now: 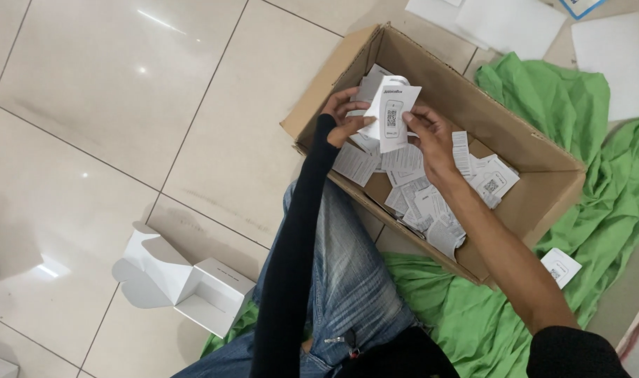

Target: The person sits on the floor and repeatedly picks up small white product boxes. They open each box, insert a folded paper document from a nearby cardboard carton, close the box, and place it on the floor.

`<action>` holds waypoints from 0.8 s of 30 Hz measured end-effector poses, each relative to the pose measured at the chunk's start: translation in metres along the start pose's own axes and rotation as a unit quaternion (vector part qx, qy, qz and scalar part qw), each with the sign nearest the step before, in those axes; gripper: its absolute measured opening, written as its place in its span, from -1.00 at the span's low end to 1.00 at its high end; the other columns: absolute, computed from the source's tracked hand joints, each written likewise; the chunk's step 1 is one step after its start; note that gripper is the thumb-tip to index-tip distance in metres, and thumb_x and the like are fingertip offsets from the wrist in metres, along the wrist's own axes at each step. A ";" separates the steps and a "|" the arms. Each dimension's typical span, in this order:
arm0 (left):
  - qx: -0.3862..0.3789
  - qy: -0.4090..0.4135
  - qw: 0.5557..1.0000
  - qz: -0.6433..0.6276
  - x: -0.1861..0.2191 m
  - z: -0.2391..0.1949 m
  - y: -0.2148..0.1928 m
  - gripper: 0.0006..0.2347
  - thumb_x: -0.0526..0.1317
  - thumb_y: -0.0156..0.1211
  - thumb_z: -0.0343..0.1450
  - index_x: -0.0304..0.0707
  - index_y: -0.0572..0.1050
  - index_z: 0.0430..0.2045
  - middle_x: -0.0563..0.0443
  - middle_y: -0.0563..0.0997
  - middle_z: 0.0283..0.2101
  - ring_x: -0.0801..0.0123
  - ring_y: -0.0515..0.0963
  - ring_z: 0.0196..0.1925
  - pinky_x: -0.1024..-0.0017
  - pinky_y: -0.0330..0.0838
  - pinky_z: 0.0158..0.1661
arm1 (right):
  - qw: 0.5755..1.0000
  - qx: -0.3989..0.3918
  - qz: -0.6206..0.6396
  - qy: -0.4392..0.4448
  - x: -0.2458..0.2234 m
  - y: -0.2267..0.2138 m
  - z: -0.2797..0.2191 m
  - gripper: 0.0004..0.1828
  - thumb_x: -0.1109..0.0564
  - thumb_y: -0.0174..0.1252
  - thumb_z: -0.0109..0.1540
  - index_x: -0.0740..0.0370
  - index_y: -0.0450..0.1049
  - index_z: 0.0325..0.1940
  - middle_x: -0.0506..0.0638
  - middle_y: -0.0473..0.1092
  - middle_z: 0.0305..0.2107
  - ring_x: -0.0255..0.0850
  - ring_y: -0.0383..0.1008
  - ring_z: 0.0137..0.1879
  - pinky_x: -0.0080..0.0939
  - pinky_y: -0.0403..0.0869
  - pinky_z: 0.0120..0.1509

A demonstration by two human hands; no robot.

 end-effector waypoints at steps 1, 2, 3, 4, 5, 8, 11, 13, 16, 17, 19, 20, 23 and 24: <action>-0.001 -0.002 1.000 -0.001 0.016 -0.002 0.007 -0.37 -0.37 0.39 0.36 -0.39 0.19 0.32 -0.31 0.57 0.09 0.15 0.69 -0.03 0.23 0.63 -0.06 | 1.000 0.002 0.000 0.002 -0.002 0.000 -0.001 -0.77 0.08 0.25 0.35 0.19 0.52 0.04 -0.09 0.53 -0.12 -0.36 0.53 -0.01 -0.25 0.55 0.05; 0.008 -0.013 1.000 0.002 0.030 -0.002 0.013 -0.32 -0.37 0.41 0.30 -0.32 0.14 0.30 -0.23 0.54 0.07 0.21 0.67 -0.06 0.27 0.65 -0.08 | 0.999 0.010 0.028 0.014 -0.004 0.000 -0.001 -0.76 0.06 0.23 0.34 0.17 0.49 0.05 -0.09 0.53 -0.10 -0.35 0.54 0.01 -0.23 0.55 0.08; 0.018 -0.023 1.000 0.005 0.045 -0.002 0.019 -0.27 -0.36 0.42 0.23 -0.24 0.08 0.27 -0.15 0.52 0.05 0.27 0.66 -0.10 0.31 0.66 -0.10 | 0.998 0.018 0.056 0.026 -0.005 0.000 -0.001 -0.75 0.04 0.21 0.34 0.15 0.46 0.06 -0.10 0.52 -0.09 -0.33 0.55 0.02 -0.21 0.56 0.11; 0.018 -0.024 1.000 0.005 0.032 -0.003 0.012 -0.27 -0.36 0.42 0.23 -0.24 0.08 0.27 -0.15 0.52 0.05 0.27 0.66 -0.10 0.31 0.66 -0.10 | 0.998 0.018 0.055 0.026 -0.003 -0.004 0.000 -0.75 0.04 0.21 0.34 0.15 0.46 0.06 -0.10 0.52 -0.09 -0.33 0.55 0.02 -0.21 0.56 0.11; 0.017 -0.044 0.998 0.037 0.017 -0.004 0.005 -0.48 -0.33 0.39 0.36 -0.37 0.30 0.21 -0.21 0.61 0.00 0.25 0.67 -0.07 0.35 0.62 -0.06 | 0.997 0.016 0.073 0.009 -0.001 -0.008 0.002 -0.77 0.05 0.20 0.37 0.15 0.44 0.06 -0.09 0.52 -0.08 -0.31 0.53 0.03 -0.20 0.54 0.14; 0.042 -0.078 0.994 0.063 0.009 -0.006 -0.001 -0.68 -0.28 0.37 0.48 -0.50 0.54 0.07 -0.23 0.70 -0.11 0.26 0.67 -0.10 0.40 0.58 -0.06 | 0.996 0.022 0.083 -0.010 -0.004 -0.010 0.000 -0.79 0.04 0.19 0.39 0.16 0.43 0.04 -0.07 0.51 -0.08 -0.30 0.53 0.04 -0.18 0.54 0.15; 0.082 -0.100 0.991 0.017 0.006 0.000 -0.003 -0.72 -0.25 0.34 0.44 -0.45 0.51 -0.05 -0.15 0.70 -0.19 0.31 0.68 -0.19 0.42 0.59 -0.18 | 0.999 0.039 0.033 -0.017 -0.008 -0.004 0.004 -0.79 0.05 0.20 0.38 0.17 0.44 0.03 -0.05 0.52 -0.11 -0.31 0.55 0.01 -0.21 0.58 0.08; 0.097 -0.110 0.989 -0.021 0.014 0.002 0.002 -0.73 -0.23 0.30 0.42 -0.40 0.47 -0.08 -0.12 0.71 -0.21 0.33 0.70 -0.24 0.42 0.61 -0.25 | 0.999 0.050 -0.009 -0.018 -0.006 0.002 0.009 -0.78 0.07 0.22 0.36 0.18 0.45 0.04 -0.04 0.53 -0.12 -0.32 0.57 -0.01 -0.24 0.61 0.03; 0.079 -0.114 0.990 0.035 0.029 -0.003 0.013 -0.71 -0.26 0.34 0.39 -0.38 0.42 -0.09 -0.11 0.71 -0.25 0.39 0.72 -0.26 0.48 0.64 -0.23 | 0.993 -0.005 -0.097 -0.073 -0.006 0.016 0.014 -0.76 0.16 0.29 0.35 0.28 0.49 0.07 0.02 0.51 -0.16 -0.30 0.51 -0.13 -0.29 0.52 -0.18; 0.090 -0.038 0.994 0.045 0.027 -0.005 0.009 -0.73 -0.25 0.30 0.44 -0.43 0.45 -0.07 -0.12 0.69 -0.22 0.41 0.68 -0.23 0.47 0.59 -0.21 | 0.995 -0.034 -0.064 -0.062 -0.007 0.022 0.016 -0.78 0.16 0.27 0.35 0.27 0.50 0.05 0.02 0.53 -0.13 -0.30 0.56 -0.12 -0.32 0.57 -0.15; 0.101 0.038 0.993 0.056 0.052 -0.015 0.017 -0.74 -0.24 0.25 0.49 -0.48 0.48 -0.04 -0.12 0.68 -0.19 0.42 0.64 -0.21 0.46 0.54 -0.19 | 0.996 -0.063 -0.030 -0.050 0.004 0.025 0.024 -0.80 0.16 0.25 0.35 0.26 0.51 0.04 0.02 0.56 -0.10 -0.30 0.62 -0.10 -0.34 0.63 -0.11; 0.188 0.080 0.970 0.131 0.082 -0.023 0.023 -0.75 -0.21 0.15 0.55 -0.47 0.49 -0.02 -0.11 0.66 -0.20 0.44 0.60 -0.19 0.47 0.52 -0.15 | 0.992 -0.054 -0.093 -0.072 0.014 0.020 0.030 -0.80 0.16 0.23 0.36 0.26 0.51 0.05 0.01 0.55 -0.07 -0.31 0.60 -0.10 -0.34 0.63 -0.11; 0.313 0.132 0.920 0.194 0.106 -0.033 0.025 -0.75 -0.18 0.03 0.63 -0.46 0.49 0.00 -0.10 0.63 -0.17 0.44 0.56 -0.12 0.47 0.48 -0.05 | 0.949 -0.094 -0.281 -0.106 0.037 0.032 0.038 -0.80 0.17 0.26 0.32 0.25 0.57 0.02 0.03 0.54 -0.07 -0.27 0.57 -0.15 -0.27 0.59 -0.16; 0.352 0.141 0.907 0.185 0.104 -0.035 0.021 -0.76 -0.18 0.00 0.64 -0.46 0.47 0.00 -0.11 0.62 -0.14 0.43 0.55 -0.07 0.46 0.46 0.02 | 0.898 -0.143 -0.400 -0.115 0.046 0.042 0.037 -0.80 0.17 0.31 0.27 0.24 0.62 -0.02 0.06 0.54 -0.10 -0.22 0.55 -0.20 -0.19 0.55 -0.20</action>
Point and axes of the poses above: each hand's wrist, its own z-axis towards the middle knuckle, its own y-axis out of the palm, x = y × z, the point moved 4 cm from there along z, towards the middle knuckle
